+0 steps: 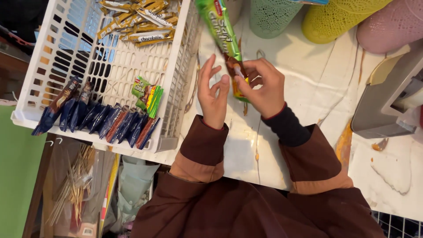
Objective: The recorder is shown attaching various wrapped snacks to wooden skewers using tape, likely for a gift bouquet.
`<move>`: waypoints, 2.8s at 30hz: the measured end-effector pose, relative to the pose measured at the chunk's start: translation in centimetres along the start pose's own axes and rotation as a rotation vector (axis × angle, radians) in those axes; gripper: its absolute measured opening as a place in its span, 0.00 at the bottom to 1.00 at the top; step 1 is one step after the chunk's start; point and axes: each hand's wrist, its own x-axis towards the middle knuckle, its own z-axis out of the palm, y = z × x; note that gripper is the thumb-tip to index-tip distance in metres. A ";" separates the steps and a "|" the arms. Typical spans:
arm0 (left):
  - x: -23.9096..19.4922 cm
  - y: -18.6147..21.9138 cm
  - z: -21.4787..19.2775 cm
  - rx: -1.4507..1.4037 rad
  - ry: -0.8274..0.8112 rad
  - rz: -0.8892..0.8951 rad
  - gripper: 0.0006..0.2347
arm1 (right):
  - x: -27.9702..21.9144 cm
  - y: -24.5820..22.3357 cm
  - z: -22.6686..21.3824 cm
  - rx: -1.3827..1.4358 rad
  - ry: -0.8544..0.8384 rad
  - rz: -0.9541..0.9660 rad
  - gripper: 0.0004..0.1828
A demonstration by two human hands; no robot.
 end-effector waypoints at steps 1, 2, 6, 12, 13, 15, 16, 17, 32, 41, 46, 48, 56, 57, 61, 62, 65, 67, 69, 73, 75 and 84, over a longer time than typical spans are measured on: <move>-0.1 0.1 -0.1 0.027 -0.027 -0.009 0.25 | -0.2 -0.7 0.2 -0.149 0.083 -0.137 0.15; -0.2 0.4 -0.1 0.027 -0.026 -0.008 0.25 | -0.4 -0.9 0.5 -0.149 0.082 -0.138 0.15; -0.1 0.5 0.0 -0.171 -0.091 -0.046 0.25 | -1.5 -2.0 1.8 -0.337 0.102 -0.309 0.20; 0.7 -2.0 -1.1 -0.451 0.062 -0.113 0.22 | -1.1 -3.2 2.4 -0.340 0.111 -0.382 0.26; 0.9 -2.1 -1.2 -0.507 0.102 -0.124 0.21 | -0.7 -3.7 2.3 -0.211 0.149 -0.326 0.28; 0.9 -1.7 -1.4 -0.504 0.113 -0.120 0.21 | -0.2 -1.7 1.6 0.095 -0.023 -0.077 0.32; 0.9 -1.6 -1.4 -0.501 0.118 -0.120 0.21 | -0.1 -0.7 1.2 0.394 -0.191 0.182 0.35; 0.8 -1.9 -1.4 -0.502 0.120 -0.118 0.21 | -0.3 0.4 1.2 0.393 -0.194 0.180 0.35; 1.3 -1.8 -2.3 -0.466 0.185 -0.073 0.17 | 0.1 2.4 0.7 0.306 -0.487 0.454 0.12; 1.6 -1.4 -2.9 -0.560 0.142 -0.105 0.15 | 0.1 4.7 -0.8 0.405 -0.551 0.399 0.13; 2.4 1.4 -3.1 -0.574 0.135 -0.202 0.20 | -0.4 3.7 -0.9 0.315 -0.782 0.500 0.12; 2.2 1.3 -3.4 -0.590 0.113 -0.219 0.20 | -0.3 2.7 -1.0 0.309 -0.788 0.545 0.12; 2.3 0.5 -3.7 -0.725 -0.047 -0.277 0.21 | 0.0 3.9 -3.0 0.202 -0.859 0.503 0.13; 2.3 0.4 -3.7 -0.729 -0.070 -0.271 0.21 | 0.0 3.8 -3.0 0.220 -0.872 0.496 0.13; 2.1 0.1 -3.5 -0.707 -0.121 -0.245 0.21 | 0.3 1.6 -1.8 0.339 -0.837 0.484 0.17; 2.1 0.1 -3.3 -0.706 -0.126 -0.249 0.21 | 0.4 2.2 -1.9 0.341 -0.831 0.486 0.17; 1.9 0.0 -3.1 -0.705 -0.137 -0.257 0.21 | 0.0 3.9 -2.1 0.438 -0.840 0.384 0.15; 2.0 -0.1 -3.2 -0.736 -0.144 -0.278 0.21 | -0.5 5.3 -2.1 0.365 -0.853 0.331 0.15; 2.0 -0.4 -3.5 -0.750 -0.134 -0.290 0.20 | -0.4 6.0 -2.2 0.352 -0.854 0.350 0.16; 2.4 -1.3 -3.7 -0.745 -0.065 -0.284 0.20 | 0.1 3.6 -1.6 0.441 -0.836 0.426 0.19; 2.4 -0.8 -3.6 -0.712 -0.042 -0.272 0.20 | 0.5 1.1 -1.4 0.461 -0.865 0.477 0.23; 2.1 0.4 -2.6 -0.578 -0.191 -0.242 0.30 | 1.0 2.7 -3.1 0.448 -0.794 0.430 0.30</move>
